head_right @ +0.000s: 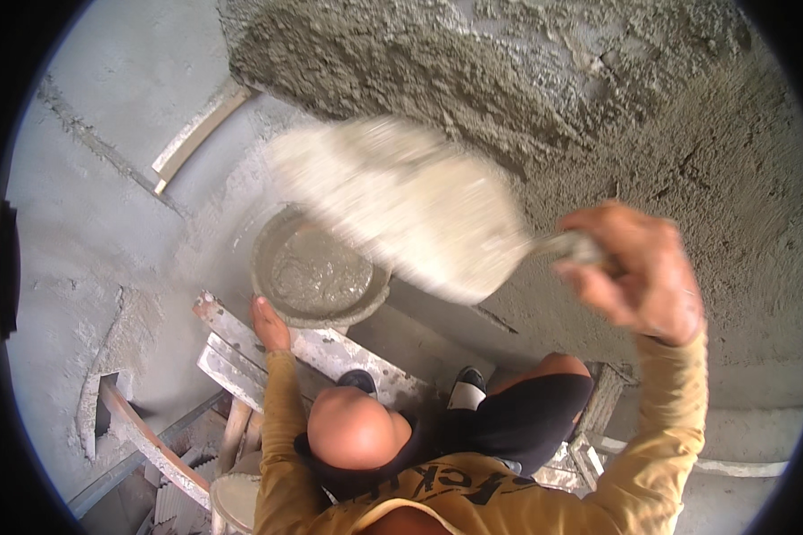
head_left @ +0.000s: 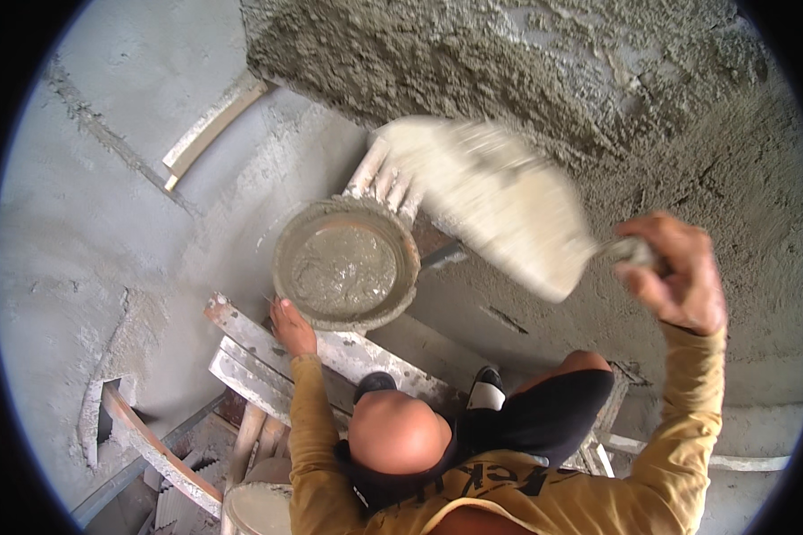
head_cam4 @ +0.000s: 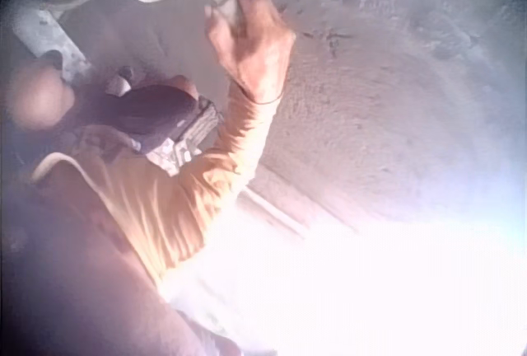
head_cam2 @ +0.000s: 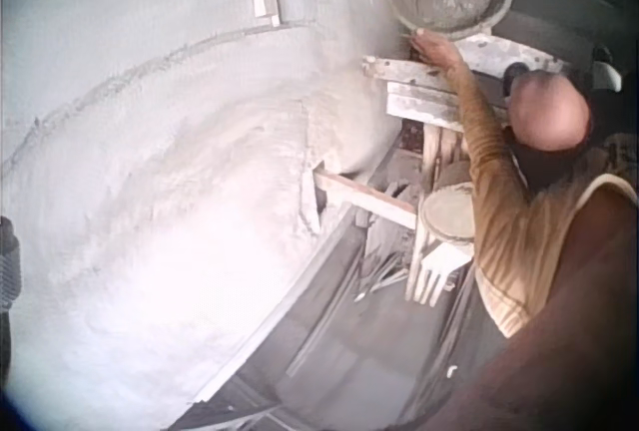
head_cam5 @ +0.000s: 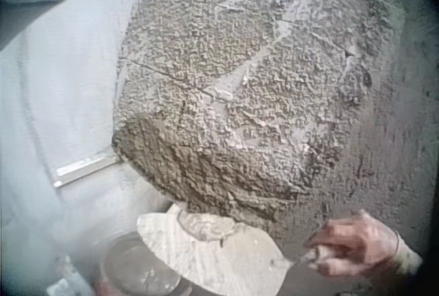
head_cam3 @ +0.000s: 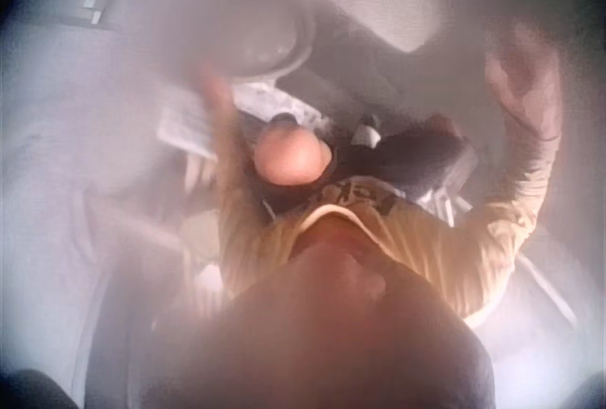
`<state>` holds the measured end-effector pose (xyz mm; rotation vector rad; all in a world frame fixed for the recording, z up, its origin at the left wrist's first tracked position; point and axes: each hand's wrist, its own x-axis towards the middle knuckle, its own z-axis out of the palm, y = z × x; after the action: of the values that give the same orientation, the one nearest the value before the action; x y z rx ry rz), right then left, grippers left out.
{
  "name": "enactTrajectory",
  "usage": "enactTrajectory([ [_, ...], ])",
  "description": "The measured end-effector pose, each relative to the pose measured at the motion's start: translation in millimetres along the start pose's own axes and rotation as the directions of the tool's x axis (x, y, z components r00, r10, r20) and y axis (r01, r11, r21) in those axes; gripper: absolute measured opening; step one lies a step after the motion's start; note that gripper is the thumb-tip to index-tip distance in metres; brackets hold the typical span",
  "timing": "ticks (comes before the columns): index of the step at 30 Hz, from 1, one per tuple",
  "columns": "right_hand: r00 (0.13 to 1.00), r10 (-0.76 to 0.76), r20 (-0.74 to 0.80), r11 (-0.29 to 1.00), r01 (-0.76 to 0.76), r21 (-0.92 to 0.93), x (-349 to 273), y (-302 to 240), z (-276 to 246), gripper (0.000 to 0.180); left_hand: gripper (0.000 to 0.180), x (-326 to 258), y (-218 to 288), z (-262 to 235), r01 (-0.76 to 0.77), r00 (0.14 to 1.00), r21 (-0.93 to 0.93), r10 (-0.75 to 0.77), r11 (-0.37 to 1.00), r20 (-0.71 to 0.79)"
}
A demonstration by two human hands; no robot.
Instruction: The person scoops wet cement from a bucket using a trowel and applies it to a wall surface. They repeatedly smooth and spread the cement across the wall, working in sections.
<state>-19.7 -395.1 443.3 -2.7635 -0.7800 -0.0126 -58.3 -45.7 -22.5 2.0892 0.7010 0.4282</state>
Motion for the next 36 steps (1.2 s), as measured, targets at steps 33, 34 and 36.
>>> enactTrajectory([
  [33, 0.691, 0.078, 0.718, 0.958, -0.252, 0.138, 88, 34, 367, 0.033, 0.059, -2, 16, -1, 0.168, 0.983, -0.147, -0.154, 0.975, 0.099],
  [34, 0.701, 0.088, 0.708, 0.952, -0.267, 0.147, 85, 40, 369, 0.033, 0.06, -2, 21, -3, 0.164, 0.981, -0.16, -0.144, 0.973, 0.131],
  [36, 0.723, 0.091, 0.684, 0.942, -0.286, 0.177, 87, 39, 367, 0.033, 0.062, -2, 12, -2, 0.16, 0.983, -0.135, -0.145, 0.978, 0.115],
])
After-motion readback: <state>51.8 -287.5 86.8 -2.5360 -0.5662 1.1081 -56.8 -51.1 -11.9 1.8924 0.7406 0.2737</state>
